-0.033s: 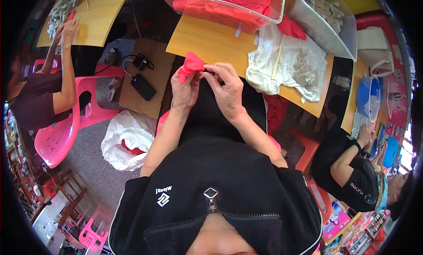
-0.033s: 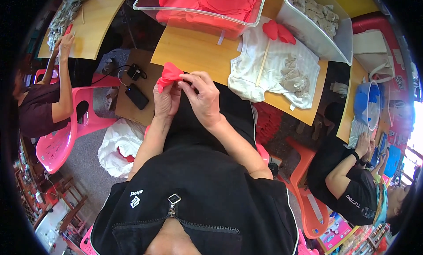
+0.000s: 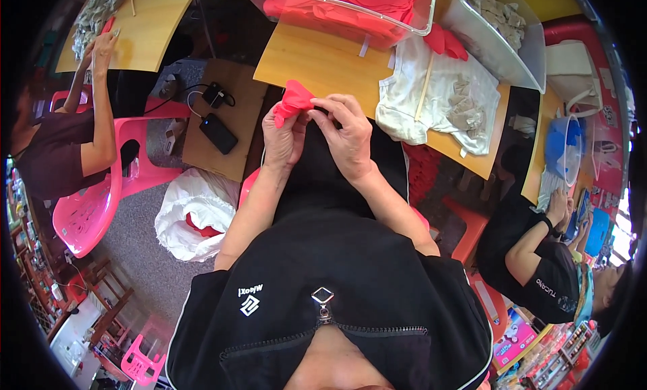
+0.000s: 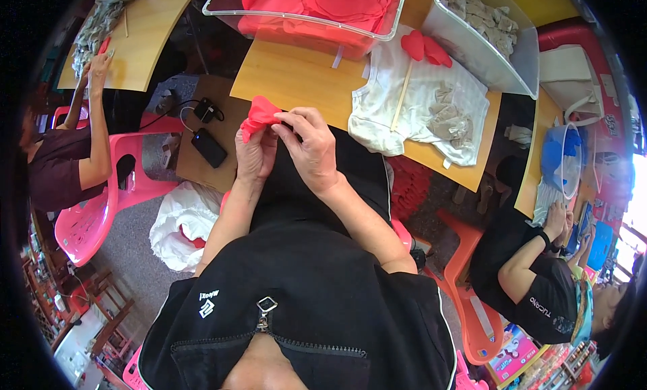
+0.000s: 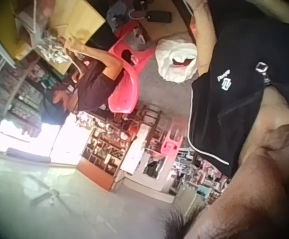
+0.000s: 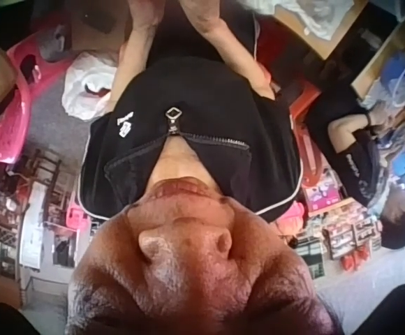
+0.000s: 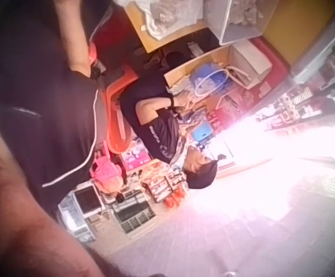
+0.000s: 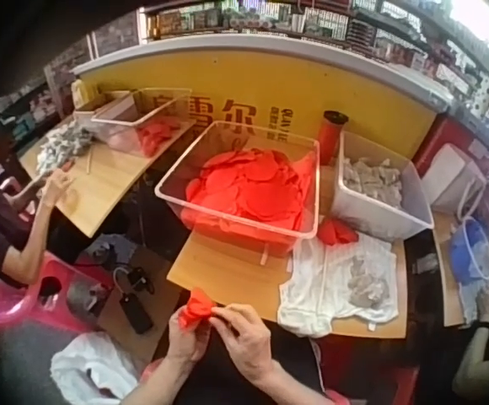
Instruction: Assembling red leather decorative items by stuffing them with fiber using a wooden stick.
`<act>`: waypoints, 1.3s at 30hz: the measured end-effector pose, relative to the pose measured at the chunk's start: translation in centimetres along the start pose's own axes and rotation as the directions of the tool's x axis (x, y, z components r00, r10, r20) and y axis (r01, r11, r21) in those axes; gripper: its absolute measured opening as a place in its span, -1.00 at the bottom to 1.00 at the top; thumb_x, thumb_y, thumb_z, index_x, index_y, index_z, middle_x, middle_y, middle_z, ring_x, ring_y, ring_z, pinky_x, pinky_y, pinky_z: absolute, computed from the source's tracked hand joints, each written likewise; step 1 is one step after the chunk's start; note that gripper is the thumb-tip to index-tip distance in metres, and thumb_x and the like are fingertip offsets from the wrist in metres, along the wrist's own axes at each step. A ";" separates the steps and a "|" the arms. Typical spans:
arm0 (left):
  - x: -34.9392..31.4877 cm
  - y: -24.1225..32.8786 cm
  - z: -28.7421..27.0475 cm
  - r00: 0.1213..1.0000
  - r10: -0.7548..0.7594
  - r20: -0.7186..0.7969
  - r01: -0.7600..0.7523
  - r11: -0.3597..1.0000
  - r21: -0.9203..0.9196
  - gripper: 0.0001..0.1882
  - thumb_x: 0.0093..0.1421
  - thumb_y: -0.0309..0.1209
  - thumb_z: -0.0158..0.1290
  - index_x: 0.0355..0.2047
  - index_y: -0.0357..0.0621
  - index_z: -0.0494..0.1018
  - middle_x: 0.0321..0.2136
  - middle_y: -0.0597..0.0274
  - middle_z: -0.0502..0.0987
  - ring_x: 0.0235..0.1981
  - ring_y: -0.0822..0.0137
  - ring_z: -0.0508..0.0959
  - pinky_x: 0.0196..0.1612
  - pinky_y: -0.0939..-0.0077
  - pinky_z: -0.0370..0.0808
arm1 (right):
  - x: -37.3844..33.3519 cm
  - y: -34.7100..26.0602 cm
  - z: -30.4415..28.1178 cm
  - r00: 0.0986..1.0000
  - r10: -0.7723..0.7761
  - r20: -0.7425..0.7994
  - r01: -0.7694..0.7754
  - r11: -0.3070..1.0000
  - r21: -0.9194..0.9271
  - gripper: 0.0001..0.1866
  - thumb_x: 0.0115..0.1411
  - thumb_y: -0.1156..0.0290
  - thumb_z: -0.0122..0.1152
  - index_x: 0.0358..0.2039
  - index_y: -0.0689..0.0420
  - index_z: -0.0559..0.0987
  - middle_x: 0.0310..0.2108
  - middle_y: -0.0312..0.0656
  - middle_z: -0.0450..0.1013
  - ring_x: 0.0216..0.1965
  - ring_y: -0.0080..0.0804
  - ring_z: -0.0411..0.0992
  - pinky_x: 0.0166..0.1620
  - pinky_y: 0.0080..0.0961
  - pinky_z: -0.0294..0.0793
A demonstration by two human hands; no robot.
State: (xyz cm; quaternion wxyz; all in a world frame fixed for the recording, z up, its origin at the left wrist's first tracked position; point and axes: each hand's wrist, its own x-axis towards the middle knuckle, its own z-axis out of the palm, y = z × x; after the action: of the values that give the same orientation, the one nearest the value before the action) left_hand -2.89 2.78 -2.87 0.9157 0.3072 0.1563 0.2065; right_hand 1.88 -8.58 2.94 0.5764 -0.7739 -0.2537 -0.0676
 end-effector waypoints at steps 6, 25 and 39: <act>-0.5 -0.1 0.0 0.994 -0.038 0.101 0.037 0.999 0.013 -0.81 0.17 -0.47 0.09 -0.20 -0.22 0.47 -0.25 0.26 0.52 -0.19 0.41 0.51 -0.05 0.52 0.44 | -0.1 1.6 0.4 0.985 -0.169 0.033 0.172 0.979 -0.108 -0.82 -0.07 0.61 0.33 -0.40 0.19 0.57 -0.42 -0.15 0.47 -0.37 -0.31 0.48 -0.33 -0.50 0.48; -0.4 1.1 -0.5 0.966 -0.246 0.084 0.245 0.969 0.025 -0.78 0.15 -0.44 0.12 -0.21 -0.26 0.47 -0.25 0.21 0.54 -0.20 0.38 0.53 -0.05 0.48 0.46 | -1.2 1.4 0.3 0.986 -0.106 0.126 0.113 0.992 -0.050 -0.86 -0.04 0.58 0.32 -0.42 0.21 0.55 -0.43 -0.15 0.48 -0.36 -0.27 0.48 -0.28 -0.49 0.47; -1.6 0.8 1.4 0.915 -0.374 0.154 0.363 0.927 0.097 -0.88 0.30 -0.41 -0.07 -0.25 -0.13 0.44 -0.29 0.35 0.48 -0.22 0.47 0.48 -0.04 0.32 0.49 | -1.4 4.5 -0.6 0.757 0.534 0.377 -0.652 0.660 0.374 -0.87 0.13 0.50 0.18 -0.33 0.29 0.54 -0.46 -0.21 0.48 -0.41 -0.50 0.48 -0.30 -0.64 0.46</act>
State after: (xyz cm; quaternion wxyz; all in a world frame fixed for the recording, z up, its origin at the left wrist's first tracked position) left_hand -3.92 1.96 -1.03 0.9374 0.3190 0.1398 -0.0019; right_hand 2.89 -10.48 -1.27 0.7062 -0.6464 -0.0601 0.2825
